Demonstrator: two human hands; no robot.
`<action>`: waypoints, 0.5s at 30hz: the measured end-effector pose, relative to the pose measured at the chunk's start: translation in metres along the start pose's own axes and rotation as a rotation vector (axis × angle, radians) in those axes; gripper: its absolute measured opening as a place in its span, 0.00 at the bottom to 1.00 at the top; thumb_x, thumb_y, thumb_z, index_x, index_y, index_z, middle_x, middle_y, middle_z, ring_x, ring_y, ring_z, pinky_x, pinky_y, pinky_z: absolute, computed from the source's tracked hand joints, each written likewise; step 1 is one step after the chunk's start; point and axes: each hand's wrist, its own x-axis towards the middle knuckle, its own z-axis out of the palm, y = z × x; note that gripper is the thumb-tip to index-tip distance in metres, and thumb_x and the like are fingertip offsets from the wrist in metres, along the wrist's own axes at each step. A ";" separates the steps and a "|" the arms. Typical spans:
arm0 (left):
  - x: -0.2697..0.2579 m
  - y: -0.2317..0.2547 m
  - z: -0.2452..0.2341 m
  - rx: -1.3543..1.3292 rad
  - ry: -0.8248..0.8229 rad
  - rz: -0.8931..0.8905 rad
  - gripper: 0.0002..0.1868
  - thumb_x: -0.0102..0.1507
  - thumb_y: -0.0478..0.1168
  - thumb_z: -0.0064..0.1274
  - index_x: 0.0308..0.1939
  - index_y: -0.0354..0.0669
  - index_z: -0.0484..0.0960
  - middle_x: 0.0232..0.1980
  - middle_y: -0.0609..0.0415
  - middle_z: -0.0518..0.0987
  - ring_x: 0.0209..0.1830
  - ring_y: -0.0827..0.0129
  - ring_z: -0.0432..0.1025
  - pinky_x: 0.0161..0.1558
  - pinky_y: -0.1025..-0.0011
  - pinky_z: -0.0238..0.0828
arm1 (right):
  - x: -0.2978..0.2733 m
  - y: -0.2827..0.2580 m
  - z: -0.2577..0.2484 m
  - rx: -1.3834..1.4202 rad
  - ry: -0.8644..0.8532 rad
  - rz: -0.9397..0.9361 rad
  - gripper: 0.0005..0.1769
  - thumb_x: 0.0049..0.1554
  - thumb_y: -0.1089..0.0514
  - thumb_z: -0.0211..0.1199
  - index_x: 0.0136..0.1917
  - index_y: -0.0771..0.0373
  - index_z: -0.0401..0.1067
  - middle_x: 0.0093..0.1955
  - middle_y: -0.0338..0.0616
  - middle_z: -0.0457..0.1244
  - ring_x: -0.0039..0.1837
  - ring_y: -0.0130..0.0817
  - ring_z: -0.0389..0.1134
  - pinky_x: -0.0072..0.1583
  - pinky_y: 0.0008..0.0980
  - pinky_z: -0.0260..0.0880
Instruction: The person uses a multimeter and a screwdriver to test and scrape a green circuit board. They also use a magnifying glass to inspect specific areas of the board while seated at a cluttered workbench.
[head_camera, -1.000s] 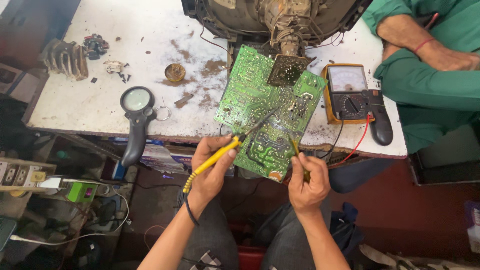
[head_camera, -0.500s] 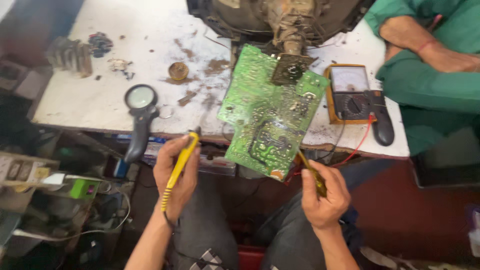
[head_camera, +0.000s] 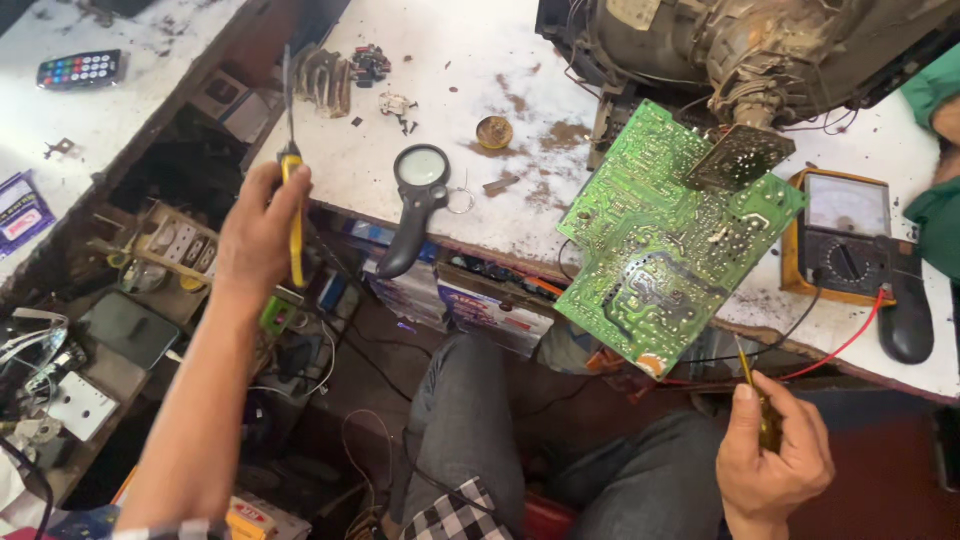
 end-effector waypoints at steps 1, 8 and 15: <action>0.002 -0.016 0.002 0.075 -0.015 0.075 0.20 0.68 0.34 0.53 0.65 0.43 0.77 0.58 0.42 0.74 0.52 0.46 0.73 0.47 0.59 0.72 | 0.000 -0.003 0.000 0.005 -0.004 -0.003 0.06 0.70 0.60 0.70 0.57 0.65 0.79 0.45 0.46 0.67 0.44 0.35 0.68 0.49 0.28 0.66; 0.055 -0.081 0.059 0.056 -0.348 0.046 0.19 0.68 0.31 0.43 0.63 0.42 0.74 0.58 0.41 0.76 0.60 0.44 0.70 0.60 0.53 0.68 | 0.011 -0.042 0.001 0.139 0.010 0.084 0.07 0.62 0.63 0.68 0.55 0.65 0.78 0.42 0.42 0.65 0.43 0.30 0.65 0.47 0.28 0.64; 0.072 -0.059 0.032 0.214 -0.537 -0.151 0.41 0.56 0.27 0.47 0.74 0.55 0.71 0.55 0.42 0.78 0.54 0.44 0.72 0.51 0.53 0.70 | 0.023 -0.061 -0.006 0.148 0.018 0.026 0.11 0.57 0.63 0.71 0.54 0.66 0.77 0.46 0.45 0.68 0.44 0.30 0.68 0.47 0.26 0.67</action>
